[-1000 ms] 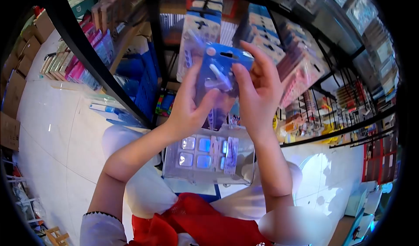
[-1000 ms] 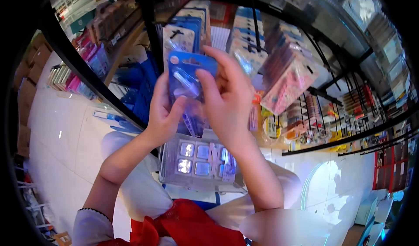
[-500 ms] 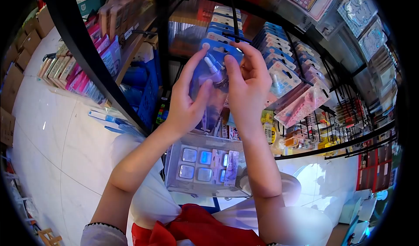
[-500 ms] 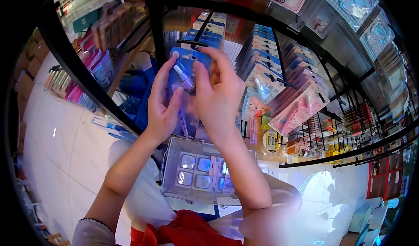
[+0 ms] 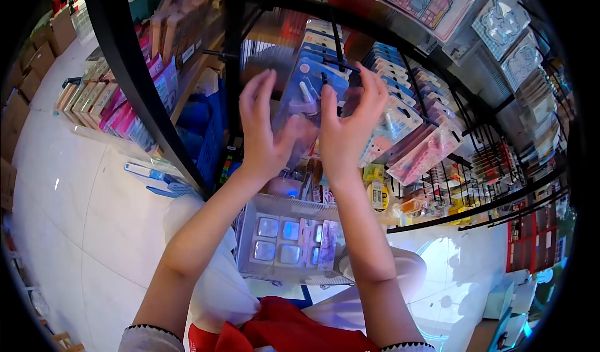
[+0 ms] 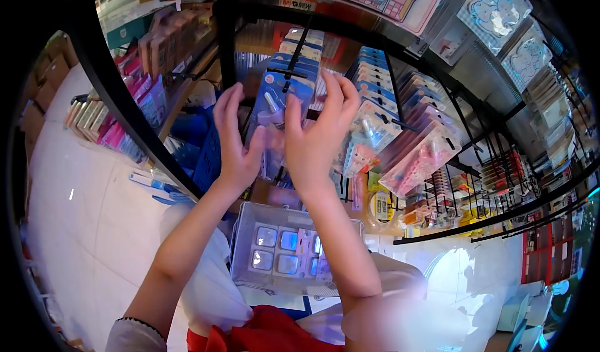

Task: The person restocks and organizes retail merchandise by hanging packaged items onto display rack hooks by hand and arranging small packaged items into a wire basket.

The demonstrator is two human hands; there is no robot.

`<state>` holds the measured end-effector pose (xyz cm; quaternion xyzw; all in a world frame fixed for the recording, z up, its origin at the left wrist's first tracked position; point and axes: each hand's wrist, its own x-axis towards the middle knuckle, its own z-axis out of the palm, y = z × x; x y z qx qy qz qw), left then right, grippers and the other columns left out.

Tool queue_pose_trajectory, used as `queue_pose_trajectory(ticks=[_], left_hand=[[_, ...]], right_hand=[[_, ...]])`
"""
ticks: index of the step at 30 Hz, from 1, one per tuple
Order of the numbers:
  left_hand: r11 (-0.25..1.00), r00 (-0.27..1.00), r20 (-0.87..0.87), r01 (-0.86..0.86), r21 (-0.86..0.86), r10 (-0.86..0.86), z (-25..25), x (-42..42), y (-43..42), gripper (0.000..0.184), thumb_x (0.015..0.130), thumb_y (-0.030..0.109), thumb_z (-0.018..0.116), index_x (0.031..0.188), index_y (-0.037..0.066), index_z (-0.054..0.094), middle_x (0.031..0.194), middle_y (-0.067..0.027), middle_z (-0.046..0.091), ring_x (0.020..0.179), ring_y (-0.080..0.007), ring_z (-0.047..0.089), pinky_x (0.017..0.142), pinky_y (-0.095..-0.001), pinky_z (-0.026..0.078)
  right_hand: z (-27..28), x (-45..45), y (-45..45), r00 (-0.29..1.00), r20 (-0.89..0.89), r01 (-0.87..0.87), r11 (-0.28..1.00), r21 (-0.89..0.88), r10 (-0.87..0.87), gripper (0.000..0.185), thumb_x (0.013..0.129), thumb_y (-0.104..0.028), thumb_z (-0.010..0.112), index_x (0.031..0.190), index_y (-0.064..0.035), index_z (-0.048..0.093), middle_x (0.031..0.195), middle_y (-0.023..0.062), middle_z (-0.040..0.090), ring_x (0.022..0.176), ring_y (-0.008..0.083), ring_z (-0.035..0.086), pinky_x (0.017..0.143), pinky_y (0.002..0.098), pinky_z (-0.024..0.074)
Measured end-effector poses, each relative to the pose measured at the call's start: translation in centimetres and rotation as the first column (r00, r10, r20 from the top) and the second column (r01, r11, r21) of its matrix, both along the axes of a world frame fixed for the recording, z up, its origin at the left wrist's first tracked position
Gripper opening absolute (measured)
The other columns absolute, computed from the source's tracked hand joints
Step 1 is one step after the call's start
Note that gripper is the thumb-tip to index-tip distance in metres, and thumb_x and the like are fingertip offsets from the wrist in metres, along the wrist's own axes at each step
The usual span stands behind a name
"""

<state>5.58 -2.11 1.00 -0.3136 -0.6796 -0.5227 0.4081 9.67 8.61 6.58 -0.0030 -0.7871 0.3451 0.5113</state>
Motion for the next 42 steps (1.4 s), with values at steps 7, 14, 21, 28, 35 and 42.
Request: queue_pose_trajectory(ticks=[7,14,21,28,35,42], left_hand=[[0.88,0.791,0.385,0.428,0.207,-0.475,-2.5,-2.0,2.5,0.064,0.083,0.015,0.053,0.136,-0.001,0.02,0.137,-0.0215,0.027,0.129,-0.0315,0.027,0.105,-0.0371,0.021],[0.906,0.811,0.409,0.402,0.131,-0.418,-2.3,-3.0,3.1,0.064,0.082,0.009,0.052,0.136,0.0,0.018,0.138,-0.0217,0.026,0.129,-0.0322,0.027,0.105,-0.0371,0.022],[0.906,0.881,0.21,0.412,0.095,-0.423,-2.2,-0.9,2.3,0.069,0.087,0.029,0.045,0.137,-0.004,0.011,0.141,-0.0223,0.018,0.132,-0.0333,0.019,0.107,-0.0393,0.016],[0.908,0.882,0.219,0.412,0.075,-0.418,-2.6,0.4,1.9,0.068,0.089,0.034,0.04,0.137,-0.004,0.01,0.142,-0.0222,0.017,0.132,-0.0331,0.018,0.107,-0.0396,0.015],[0.927,0.908,0.19,0.374,0.031,-0.373,-2.9,0.9,2.0,0.063,0.088,0.025,0.042,0.136,-0.003,0.013,0.142,-0.0227,0.016,0.132,-0.0353,0.017,0.107,-0.0418,0.014],[0.959,0.949,0.153,0.284,-0.027,-0.276,-2.8,1.2,1.8,0.062,0.087,0.019,0.043,0.137,-0.003,0.013,0.142,-0.0237,0.015,0.131,-0.0376,0.017,0.106,-0.0431,0.014]], right_hand=[[-3.6,-2.5,0.2,0.859,-0.017,-0.453,0.746,-0.488,0.511,0.052,0.092,-0.023,0.037,0.134,0.0049,0.023,0.127,0.0225,0.041,0.119,0.0289,0.04,0.099,0.0331,0.0281],[-4.0,-4.0,1.3,0.847,-0.025,-0.484,0.751,-0.449,0.531,0.053,0.092,-0.022,0.036,0.135,0.0049,0.021,0.131,0.0211,0.037,0.122,0.0281,0.037,0.101,0.0323,0.0257],[-4.2,-1.4,0.7,0.901,-0.084,-0.429,0.849,-0.307,0.425,0.055,0.092,-0.023,0.035,0.136,0.0061,0.018,0.14,0.0209,0.024,0.13,0.0304,0.024,0.106,0.035,0.017],[-5.4,-0.8,0.8,0.938,-0.068,-0.344,0.935,-0.086,0.339,0.051,0.092,-0.022,0.034,0.134,0.0053,0.024,0.139,0.0215,0.026,0.129,0.034,0.025,0.106,0.0374,0.0185],[-5.5,-0.6,0.7,0.92,0.0,-0.382,0.897,-0.221,0.392,0.042,0.093,-0.014,0.03,0.131,0.0051,0.031,0.134,0.021,0.035,0.127,0.0334,0.032,0.104,0.0368,0.0226],[-5.4,0.7,0.3,0.9,0.124,-0.359,0.872,-0.332,0.418,0.043,0.092,-0.009,0.031,0.134,0.0034,0.028,0.137,0.0207,0.032,0.129,0.033,0.027,0.105,0.0361,0.0213]])
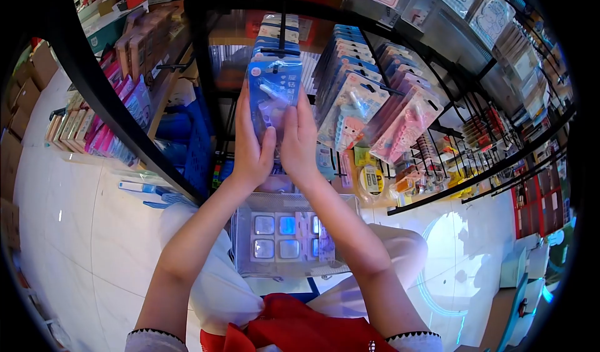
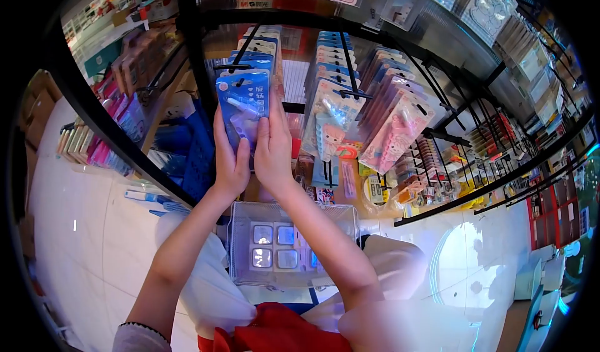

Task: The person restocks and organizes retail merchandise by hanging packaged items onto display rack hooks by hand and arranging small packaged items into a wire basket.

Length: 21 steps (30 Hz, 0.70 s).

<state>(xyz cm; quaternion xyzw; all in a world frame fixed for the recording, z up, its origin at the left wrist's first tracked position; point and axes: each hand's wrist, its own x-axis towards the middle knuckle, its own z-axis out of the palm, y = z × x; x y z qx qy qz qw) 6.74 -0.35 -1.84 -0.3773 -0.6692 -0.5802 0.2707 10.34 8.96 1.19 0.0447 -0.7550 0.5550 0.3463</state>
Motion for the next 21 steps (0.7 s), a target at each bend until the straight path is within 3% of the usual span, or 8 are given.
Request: queue_pose_trajectory(ticks=[3,6,7,10,13,17,19,21], left_hand=[[0.979,0.963,-0.176,-0.201,0.033,0.204,0.4,0.6,0.0,0.063,0.086,0.019,0.045,0.137,-0.001,0.014,0.141,-0.0252,0.018,0.129,-0.0409,0.02,0.105,-0.0474,0.016],[0.989,0.854,-0.502,-0.148,0.026,0.141,-0.4,1.3,-0.5,0.062,0.084,0.019,0.048,0.137,0.004,0.02,0.139,-0.0239,0.024,0.127,-0.0411,0.026,0.104,-0.051,0.019],[0.996,0.81,-0.585,-0.081,-0.026,0.05,-0.6,1.6,-0.5,0.058,0.082,0.021,0.05,0.134,0.008,0.028,0.136,-0.0196,0.032,0.124,-0.0391,0.033,0.102,-0.0533,0.021],[0.981,0.775,-0.619,0.006,-0.192,-0.126,-0.9,3.2,0.3,0.048,0.077,0.016,0.055,0.123,0.011,0.043,0.13,-0.0108,0.044,0.123,-0.0315,0.039,0.103,-0.0502,0.025],[0.954,0.782,-0.591,0.015,-0.298,-0.197,-0.8,3.7,1.4,0.048,0.075,0.014,0.057,0.121,0.011,0.045,0.13,-0.0099,0.044,0.122,-0.0295,0.04,0.103,-0.0484,0.026],[0.949,0.82,-0.531,0.049,-0.31,-0.215,-1.2,4.1,2.3,0.05,0.074,0.015,0.057,0.122,0.009,0.044,0.131,-0.0102,0.042,0.122,-0.0297,0.04,0.103,-0.0483,0.026],[0.949,0.825,-0.521,0.058,-0.31,-0.22,-1.3,4.0,2.6,0.052,0.074,0.015,0.057,0.123,0.008,0.043,0.133,-0.011,0.04,0.122,-0.0309,0.039,0.103,-0.0489,0.026],[0.937,0.838,-0.481,0.094,-0.336,-0.256,-1.6,4.0,2.6,0.054,0.079,0.017,0.052,0.128,0.004,0.034,0.134,-0.0179,0.034,0.124,-0.0363,0.034,0.103,-0.0507,0.023]], right_hand=[[0.3,1.5,0.0,0.941,-0.268,0.284,0.913,0.291,-0.207,0.051,0.086,-0.004,0.037,0.134,0.0051,0.024,0.138,0.0239,0.027,0.129,0.0365,0.026,0.105,0.0403,0.0204],[-0.6,4.2,2.1,0.805,-0.483,0.563,0.7,0.439,-0.344,0.056,0.085,-0.008,0.042,0.135,0.0073,0.02,0.141,0.0251,0.02,0.13,0.0423,0.019,0.105,0.0461,0.017],[-0.7,4.7,2.6,0.767,-0.454,0.624,0.692,0.363,-0.454,0.057,0.084,-0.01,0.044,0.135,0.0041,0.022,0.141,0.0253,0.018,0.129,0.045,0.019,0.103,0.0494,0.019],[0.3,4.6,5.3,0.686,-0.317,0.675,0.408,0.615,-0.655,0.056,0.082,-0.01,0.048,0.133,0.0007,0.029,0.139,0.0268,0.022,0.127,0.0432,0.023,0.103,0.0531,0.0165],[-0.4,3.0,7.3,0.716,-0.294,0.65,0.451,0.611,-0.633,0.054,0.082,-0.011,0.05,0.132,-0.0012,0.031,0.137,0.0266,0.023,0.125,0.0432,0.027,0.101,0.0528,0.0204],[-0.5,2.1,7.8,0.747,-0.242,0.62,0.517,0.591,-0.619,0.055,0.08,-0.01,0.054,0.13,0.0014,0.032,0.138,0.0279,0.02,0.12,0.0436,0.032,0.1,0.0498,0.0257],[-0.5,2.6,7.4,0.787,-0.234,0.607,0.647,0.462,-0.571,0.056,0.081,-0.011,0.054,0.13,0.0029,0.03,0.137,0.0282,0.02,0.12,0.0441,0.032,0.1,0.0479,0.0259],[-0.6,3.0,7.4,0.822,-0.262,0.568,0.763,0.309,-0.506,0.059,0.083,-0.013,0.051,0.133,0.0034,0.024,0.139,0.0267,0.02,0.123,0.0405,0.03,0.102,0.0433,0.0236]])
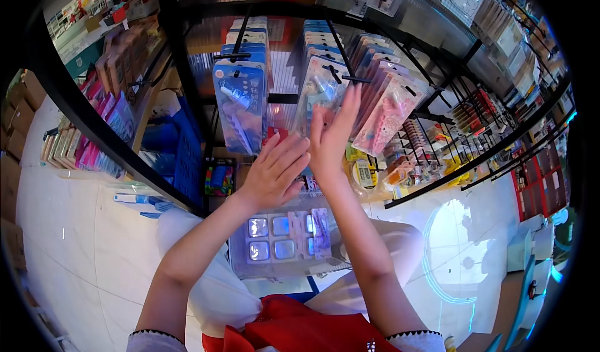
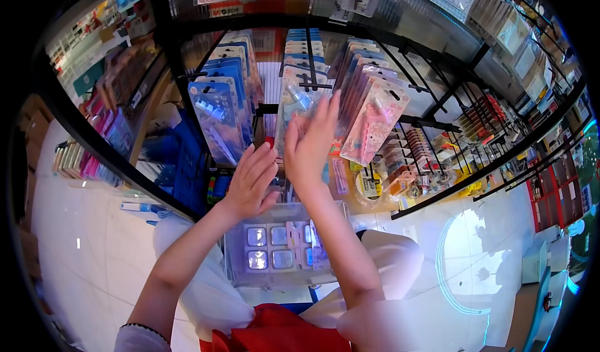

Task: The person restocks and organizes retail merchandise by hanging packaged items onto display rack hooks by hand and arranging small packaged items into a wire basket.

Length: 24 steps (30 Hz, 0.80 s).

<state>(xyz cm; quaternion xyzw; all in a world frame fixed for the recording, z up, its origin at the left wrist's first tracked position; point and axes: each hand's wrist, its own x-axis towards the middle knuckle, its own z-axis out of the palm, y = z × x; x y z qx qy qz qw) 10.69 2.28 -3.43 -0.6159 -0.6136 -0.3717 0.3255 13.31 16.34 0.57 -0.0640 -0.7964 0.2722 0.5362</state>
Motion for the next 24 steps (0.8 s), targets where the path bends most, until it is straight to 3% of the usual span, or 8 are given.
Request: queue_pose_trajectory(ticks=[4,8,11,12,14,17,20,24], left_hand=[[0.999,0.97,0.243,0.0,0.035,-0.009,0.3,0.3,1.0,0.06,0.081,0.02,0.049,0.132,-0.002,0.026,0.139,-0.0218,0.024,0.129,-0.0378,0.024,0.105,-0.0494,0.017],[0.968,0.862,0.502,-0.062,0.244,-0.071,3.5,-0.4,5.3,0.06,0.09,0.024,0.035,0.137,-0.005,0.01,0.144,-0.021,0.01,0.134,-0.034,0.012,0.108,-0.0412,0.011],[0.973,0.347,0.931,-0.152,0.173,-0.112,10.8,-1.1,7.0,0.059,0.093,0.032,0.028,0.138,-0.003,0.012,0.144,-0.0183,0.012,0.134,-0.0296,0.012,0.108,-0.0357,0.012],[0.962,0.24,0.953,-0.157,0.224,-0.183,11.2,-2.2,8.0,0.059,0.094,0.036,0.026,0.138,-0.001,0.012,0.144,-0.0168,0.014,0.134,-0.0278,0.014,0.108,-0.0342,0.012],[0.84,0.363,0.802,-0.086,0.535,-0.474,6.4,-6.3,11.5,0.065,0.093,0.048,0.026,0.139,0.004,0.016,0.143,-0.0123,0.021,0.131,-0.023,0.022,0.107,-0.0317,0.015],[0.756,-0.012,0.756,-0.045,0.654,-0.655,9.7,-6.1,12.0,0.062,0.093,0.05,0.024,0.137,0.007,0.024,0.132,-0.0111,0.039,0.121,-0.0202,0.039,0.102,-0.0312,0.028],[0.75,-0.002,0.752,0.075,0.658,-0.659,7.6,-8.2,12.9,0.056,0.093,0.049,0.025,0.129,0.007,0.034,0.118,-0.0084,0.051,0.107,-0.0153,0.051,0.09,-0.0274,0.04],[0.734,0.01,0.742,0.158,0.66,-0.67,8.9,-5.9,11.9,0.056,0.093,0.051,0.026,0.126,0.008,0.036,0.114,-0.009,0.053,0.103,-0.0154,0.053,0.087,-0.0267,0.042]], right_hand=[[0.2,0.2,0.7,0.98,-0.143,-0.161,0.978,-0.133,0.142,0.058,0.093,-0.029,0.037,0.137,0.0017,0.016,0.141,0.02,0.021,0.131,0.0266,0.024,0.106,0.0333,0.0162],[3.1,-0.6,2.1,0.893,-0.222,-0.45,0.753,-0.479,0.392,0.058,0.094,-0.034,0.03,0.138,0.0016,0.016,0.142,0.0178,0.02,0.131,0.028,0.021,0.107,0.0346,0.0142],[3.6,-3.6,5.5,0.826,-0.274,-0.55,0.597,-0.584,0.493,0.063,0.094,-0.044,0.027,0.138,0.0,0.018,0.143,0.0169,0.021,0.132,0.0255,0.02,0.108,0.0339,0.0137],[4.1,-4.0,6.0,0.807,-0.269,-0.567,0.562,-0.602,0.526,0.066,0.093,-0.048,0.028,0.138,-0.0003,0.019,0.143,0.0169,0.021,0.132,0.0254,0.02,0.108,0.034,0.0138],[4.6,-5.4,7.6,0.766,-0.281,-0.594,0.469,-0.654,0.578,0.07,0.091,-0.053,0.028,0.138,-0.0006,0.019,0.143,0.017,0.02,0.132,0.0255,0.02,0.108,0.0342,0.0142],[6.7,-5.8,6.8,0.728,-0.257,-0.591,0.391,-0.706,0.636,0.073,0.09,-0.055,0.029,0.138,-0.0013,0.021,0.14,0.0153,0.028,0.127,0.024,0.031,0.104,0.0323,0.0238],[7.4,-5.0,6.0,0.662,-0.292,-0.612,0.272,-0.742,0.691,0.07,0.091,-0.054,0.031,0.138,-0.0037,0.022,0.131,0.0132,0.04,0.114,0.0216,0.045,0.097,0.0306,0.0347],[6.9,-4.2,6.0,0.603,-0.281,-0.635,0.236,-0.735,0.747,0.064,0.094,-0.05,0.021,0.14,-0.0049,0.018,0.136,0.0115,0.035,0.123,0.0198,0.035,0.102,0.0291,0.0267]])
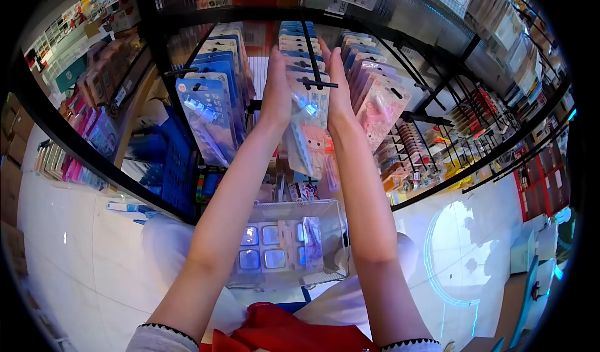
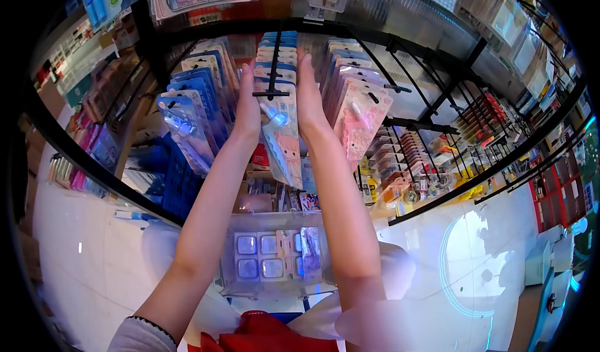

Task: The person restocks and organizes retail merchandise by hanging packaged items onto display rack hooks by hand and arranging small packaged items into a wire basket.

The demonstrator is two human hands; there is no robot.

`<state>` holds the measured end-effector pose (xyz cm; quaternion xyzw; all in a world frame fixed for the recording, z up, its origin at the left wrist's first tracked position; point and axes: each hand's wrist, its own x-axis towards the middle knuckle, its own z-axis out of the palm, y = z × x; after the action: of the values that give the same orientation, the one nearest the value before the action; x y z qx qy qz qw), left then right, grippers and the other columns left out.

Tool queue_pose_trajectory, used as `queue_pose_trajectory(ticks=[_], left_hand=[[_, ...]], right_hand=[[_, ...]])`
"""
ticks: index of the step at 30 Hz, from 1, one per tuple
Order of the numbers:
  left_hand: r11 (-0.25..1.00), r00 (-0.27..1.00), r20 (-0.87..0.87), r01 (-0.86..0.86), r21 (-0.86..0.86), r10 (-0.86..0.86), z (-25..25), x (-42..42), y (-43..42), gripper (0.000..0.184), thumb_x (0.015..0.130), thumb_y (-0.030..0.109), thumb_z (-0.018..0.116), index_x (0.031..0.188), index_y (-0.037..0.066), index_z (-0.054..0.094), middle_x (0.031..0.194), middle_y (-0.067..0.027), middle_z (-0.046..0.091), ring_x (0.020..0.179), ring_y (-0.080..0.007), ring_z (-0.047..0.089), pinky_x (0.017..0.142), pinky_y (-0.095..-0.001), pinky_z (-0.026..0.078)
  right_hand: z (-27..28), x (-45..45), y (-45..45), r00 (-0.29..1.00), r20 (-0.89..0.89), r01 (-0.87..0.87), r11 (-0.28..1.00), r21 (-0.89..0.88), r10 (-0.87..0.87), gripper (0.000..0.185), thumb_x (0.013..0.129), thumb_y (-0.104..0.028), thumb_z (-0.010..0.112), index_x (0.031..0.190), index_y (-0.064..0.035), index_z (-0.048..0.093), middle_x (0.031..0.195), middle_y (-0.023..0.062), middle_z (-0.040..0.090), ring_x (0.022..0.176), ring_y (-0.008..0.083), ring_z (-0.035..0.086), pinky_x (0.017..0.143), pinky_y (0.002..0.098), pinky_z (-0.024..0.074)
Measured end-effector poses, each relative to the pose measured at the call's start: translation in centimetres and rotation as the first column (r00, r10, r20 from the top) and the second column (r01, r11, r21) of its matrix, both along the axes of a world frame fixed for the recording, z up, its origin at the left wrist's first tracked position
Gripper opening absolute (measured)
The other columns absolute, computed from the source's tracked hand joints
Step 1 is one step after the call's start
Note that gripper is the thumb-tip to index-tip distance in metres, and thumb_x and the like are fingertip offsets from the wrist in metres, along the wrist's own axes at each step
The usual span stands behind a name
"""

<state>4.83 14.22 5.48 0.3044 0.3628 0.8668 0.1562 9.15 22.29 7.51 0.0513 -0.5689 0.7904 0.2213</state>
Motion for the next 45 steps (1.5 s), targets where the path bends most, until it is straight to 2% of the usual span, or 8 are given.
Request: queue_pose_trajectory(ticks=[8,11,13,21,24,34,41,45], left_hand=[[0.937,0.94,-0.145,-0.326,-0.125,0.308,-0.9,4.1,-2.0,0.056,0.095,0.04,0.027,0.139,0.006,0.019,0.136,-0.0104,0.033,0.125,-0.0196,0.032,0.104,-0.0294,0.022],[0.912,0.913,-0.266,-0.365,-0.187,0.31,-2.0,4.8,-2.5,0.057,0.094,0.034,0.032,0.139,0.004,0.015,0.137,-0.0116,0.03,0.126,-0.0193,0.03,0.104,-0.0293,0.021],[0.893,0.89,-0.343,-0.39,-0.226,0.302,-2.9,5.0,-2.4,0.058,0.094,0.03,0.035,0.14,0.003,0.012,0.138,-0.0123,0.028,0.126,-0.0191,0.029,0.104,-0.0293,0.02],[0.782,0.766,-0.493,-0.576,-0.24,0.413,-3.5,5.1,-3.1,0.065,0.081,0.016,0.056,0.134,0.0,0.022,0.128,-0.0202,0.031,0.121,-0.031,0.032,0.102,-0.0378,0.025],[0.485,0.451,-0.737,-0.853,-0.191,0.503,-4.0,5.0,-3.7,0.068,0.082,0.024,0.058,0.134,0.001,0.021,0.13,-0.0156,0.036,0.121,-0.0236,0.035,0.102,-0.0341,0.026],[0.879,0.924,-0.353,-0.285,-0.383,0.146,-3.1,9.7,-6.1,0.087,0.058,0.019,0.078,0.125,0.002,0.025,0.119,-0.0152,0.04,0.111,-0.0244,0.043,0.093,-0.0351,0.036],[0.833,0.899,-0.432,-0.188,-0.521,-0.068,-7.4,12.6,-9.8,0.081,0.06,0.013,0.076,0.124,0.005,0.027,0.115,-0.0117,0.044,0.107,-0.021,0.046,0.089,-0.034,0.039],[0.726,0.98,0.014,0.156,-0.67,-0.198,-10.4,13.6,-12.3,0.07,0.067,0.008,0.069,0.125,0.003,0.031,0.114,-0.0101,0.05,0.103,-0.0176,0.05,0.089,-0.0325,0.04]], right_hand=[[-1.7,2.7,0.4,0.992,-0.077,0.112,0.981,0.161,-0.101,0.067,0.094,-0.05,0.021,0.139,-0.0007,0.015,0.145,0.0137,0.016,0.135,0.0223,0.013,0.108,0.0312,0.0097],[-2.4,4.6,-0.4,0.991,-0.112,0.108,0.949,0.296,-0.078,0.066,0.094,-0.047,0.025,0.139,-0.0002,0.015,0.145,0.0126,0.019,0.133,0.0211,0.019,0.107,0.0306,0.0143],[-1.6,6.1,-2.5,0.989,-0.079,0.138,0.965,0.224,-0.123,0.064,0.092,-0.034,0.042,0.139,0.0002,0.016,0.139,0.0123,0.029,0.125,0.0193,0.03,0.095,0.0285,0.0352],[-1.0,5.1,-2.1,0.986,-0.096,0.16,0.948,0.276,-0.138,0.055,0.077,-0.007,0.064,0.124,0.0005,0.037,0.111,0.0109,0.053,0.098,0.014,0.052,0.084,0.0259,0.0415],[-0.6,4.5,-1.5,0.998,0.028,0.051,0.971,0.234,-0.059,0.044,0.075,-0.01,0.066,0.114,-0.0005,0.046,0.102,0.0076,0.058,0.09,0.0114,0.054,0.079,0.025,0.0432],[1.2,9.3,-3.9,0.98,-0.002,0.184,0.908,0.377,-0.197,0.033,0.074,-0.012,0.066,0.101,0.0003,0.053,0.089,0.0066,0.062,0.08,0.0114,0.058,0.073,0.0253,0.0459],[-3.8,14.0,-7.1,0.964,0.145,0.165,0.932,0.323,-0.221,0.045,0.077,-0.014,0.064,0.114,0.0017,0.044,0.101,0.0085,0.058,0.092,0.0131,0.055,0.082,0.0265,0.0429],[-8.4,13.8,-6.4,0.945,0.263,0.126,0.958,0.258,-0.195,0.044,0.087,-0.019,0.053,0.123,0.001,0.039,0.117,0.0117,0.049,0.109,0.0168,0.046,0.093,0.0295,0.0349]])
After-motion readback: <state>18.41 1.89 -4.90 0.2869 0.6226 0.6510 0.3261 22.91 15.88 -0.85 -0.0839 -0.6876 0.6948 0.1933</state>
